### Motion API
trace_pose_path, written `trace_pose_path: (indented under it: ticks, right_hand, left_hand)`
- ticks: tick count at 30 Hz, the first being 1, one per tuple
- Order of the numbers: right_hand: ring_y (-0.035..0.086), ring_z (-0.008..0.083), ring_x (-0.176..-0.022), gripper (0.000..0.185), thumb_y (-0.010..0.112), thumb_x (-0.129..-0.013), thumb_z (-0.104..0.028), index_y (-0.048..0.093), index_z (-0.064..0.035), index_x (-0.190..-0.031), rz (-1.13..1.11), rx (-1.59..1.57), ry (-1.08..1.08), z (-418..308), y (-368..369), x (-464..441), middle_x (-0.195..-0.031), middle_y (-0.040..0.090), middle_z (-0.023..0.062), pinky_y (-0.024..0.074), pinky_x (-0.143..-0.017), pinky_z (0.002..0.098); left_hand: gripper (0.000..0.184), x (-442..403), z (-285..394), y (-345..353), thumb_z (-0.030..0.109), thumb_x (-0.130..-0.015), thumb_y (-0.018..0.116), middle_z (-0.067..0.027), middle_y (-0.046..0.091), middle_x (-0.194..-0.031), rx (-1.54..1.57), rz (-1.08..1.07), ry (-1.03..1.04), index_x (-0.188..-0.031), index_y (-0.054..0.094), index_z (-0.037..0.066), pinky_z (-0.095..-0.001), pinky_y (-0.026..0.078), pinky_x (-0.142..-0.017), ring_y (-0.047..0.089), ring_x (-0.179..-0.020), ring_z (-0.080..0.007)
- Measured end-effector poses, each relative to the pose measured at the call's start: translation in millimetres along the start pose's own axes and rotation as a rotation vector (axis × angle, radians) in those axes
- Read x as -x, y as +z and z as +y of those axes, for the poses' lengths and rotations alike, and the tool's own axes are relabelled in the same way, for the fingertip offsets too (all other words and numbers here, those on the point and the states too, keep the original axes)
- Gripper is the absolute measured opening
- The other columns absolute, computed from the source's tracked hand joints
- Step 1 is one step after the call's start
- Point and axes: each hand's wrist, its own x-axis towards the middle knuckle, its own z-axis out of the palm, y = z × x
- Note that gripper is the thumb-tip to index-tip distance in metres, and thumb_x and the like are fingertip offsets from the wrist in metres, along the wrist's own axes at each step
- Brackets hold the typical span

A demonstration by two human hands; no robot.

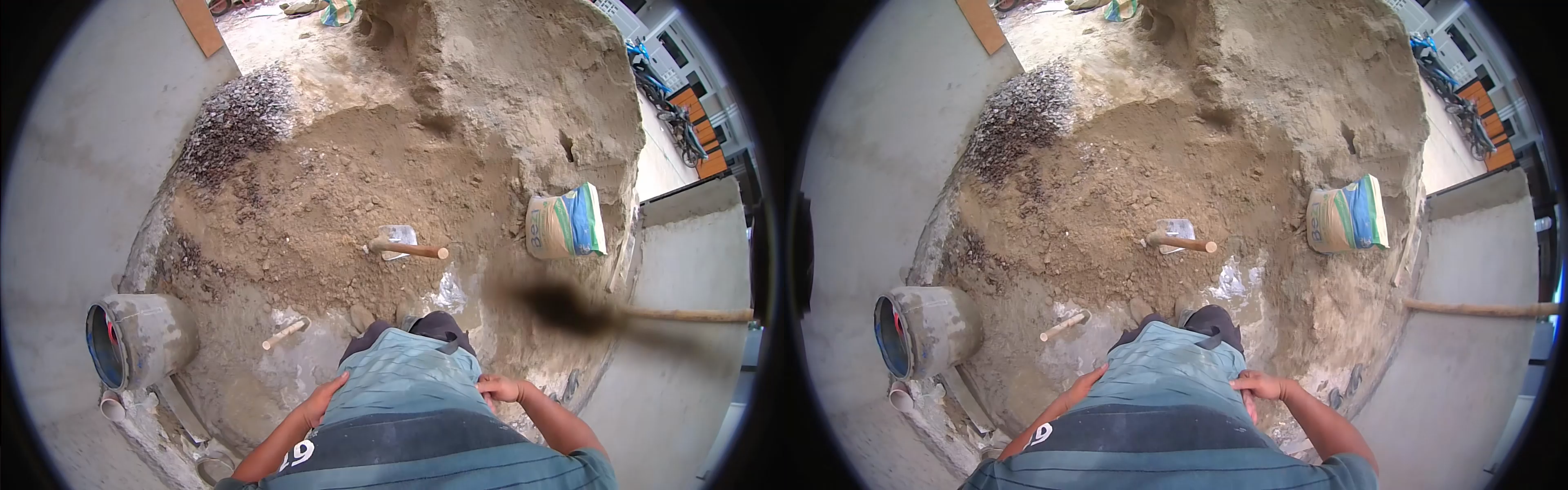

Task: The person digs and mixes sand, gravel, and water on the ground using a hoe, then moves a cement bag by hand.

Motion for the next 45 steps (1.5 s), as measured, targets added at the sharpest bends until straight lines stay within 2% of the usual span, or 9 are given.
trace_pose_path:
  ticks: [7, 14, 23, 30, 34, 36, 37, 41, 45]
  right_hand:
    - [0.066, 0.0291, -0.048, 0.069, 0.042, -0.104, -0.036, 0.066, 0.0105, -0.059, -0.026, -0.007, 0.008, -19, 7, 3, -0.059, 0.066, 0.0213, 0.0557, -0.058, 0.0268]
    - [0.067, 0.031, -0.047, 0.075, 0.041, -0.103, -0.046, 0.067, 0.0104, -0.061, -0.027, -0.011, -0.023, -24, 7, 7, -0.055, 0.064, 0.0204, 0.0579, -0.056, 0.0291]
    - [0.065, 0.0323, -0.044, 0.075, 0.044, -0.102, -0.047, 0.067, 0.0124, -0.061, -0.022, -0.094, -0.078, -17, 4, 9, -0.053, 0.062, 0.0219, 0.0579, -0.049, 0.0331]
    - [0.069, 0.027, -0.055, 0.07, 0.049, -0.098, -0.051, 0.069, 0.0143, -0.081, -0.061, -0.046, 0.028, -44, -17, 12, -0.074, 0.07, 0.0247, 0.0568, -0.05, 0.0309]
    - [0.059, 0.0135, -0.046, 0.064, 0.048, -0.099, -0.053, 0.071, 0.0068, -0.096, 0.402, 0.118, -0.389, -124, -53, -13, -0.081, 0.073, 0.0154, 0.0491, -0.047, 0.0274]
    - [0.068, 0.0157, -0.073, 0.058, 0.054, -0.094, -0.056, 0.071, -0.0025, -0.106, 0.813, 0.383, -0.466, -168, -54, -61, -0.094, 0.073, 0.0168, 0.0555, -0.074, 0.0296]
    - [0.069, 0.0284, -0.099, 0.05, 0.057, -0.094, -0.048, 0.069, -0.0045, -0.114, 1.008, 0.858, -0.379, -193, -49, -79, -0.111, 0.071, 0.0167, 0.0528, -0.089, 0.0425]
    - [0.064, 0.0417, -0.108, 0.04, 0.058, -0.091, -0.033, 0.067, -0.009, -0.122, 1.587, 1.841, 0.011, -169, -137, -239, -0.131, 0.063, 0.0136, 0.0484, -0.083, 0.0664]
    - [0.065, 0.0333, -0.111, 0.036, 0.062, -0.089, -0.026, 0.069, -0.0124, -0.123, 1.13, 1.178, 0.608, -138, -199, -268, -0.127, 0.065, 0.0093, 0.0548, -0.073, 0.0585]
  left_hand:
    - [0.059, -40, -45, -46, 0.036, -0.099, 0.059, -0.0128, 0.058, -0.136, -0.344, 0.02, 0.136, -0.143, 0.046, 0.0, -0.0302, 0.04, -0.105, 0.055, -0.123, -0.0189]
    - [0.059, -112, -108, -126, 0.027, -0.097, 0.061, -0.0135, 0.053, -0.14, -0.932, -0.061, 0.708, -0.147, 0.04, 0.004, -0.0308, 0.036, -0.107, 0.051, -0.127, -0.021]
    - [0.051, -109, -56, -102, 0.025, -0.097, 0.061, -0.0112, 0.055, -0.133, -0.89, -0.093, 0.353, -0.14, 0.043, 0.004, -0.0296, 0.037, -0.102, 0.051, -0.119, -0.0187]
    - [0.046, -89, -33, -75, 0.024, -0.097, 0.061, -0.0094, 0.056, -0.127, -0.811, -0.071, 0.197, -0.135, 0.046, 0.004, -0.0287, 0.037, -0.097, 0.051, -0.113, -0.017]
    - [0.043, -78, -35, -68, 0.024, -0.097, 0.061, -0.0083, 0.057, -0.123, -0.778, -0.052, 0.152, -0.132, 0.048, 0.004, -0.0282, 0.037, -0.095, 0.051, -0.11, -0.016]
    - [0.041, -72, -38, -64, 0.023, -0.097, 0.061, -0.0078, 0.057, -0.122, -0.762, -0.044, 0.13, -0.131, 0.049, 0.004, -0.0279, 0.038, -0.094, 0.051, -0.108, -0.0155]
    - [0.04, -68, -40, -64, 0.023, -0.096, 0.061, -0.0076, 0.057, -0.121, -0.755, -0.036, 0.117, -0.13, 0.049, 0.004, -0.0278, 0.038, -0.093, 0.051, -0.107, -0.0153]
    - [0.037, -62, -39, -62, 0.023, -0.096, 0.061, -0.0065, 0.058, -0.117, -0.763, -0.039, 0.047, -0.127, 0.051, 0.005, -0.0273, 0.038, -0.09, 0.052, -0.104, -0.0143]
    - [0.034, -62, -26, -66, 0.022, -0.096, 0.06, -0.0055, 0.058, -0.114, -0.8, -0.04, -0.019, -0.124, 0.052, 0.005, -0.0267, 0.038, -0.088, 0.052, -0.101, -0.0133]
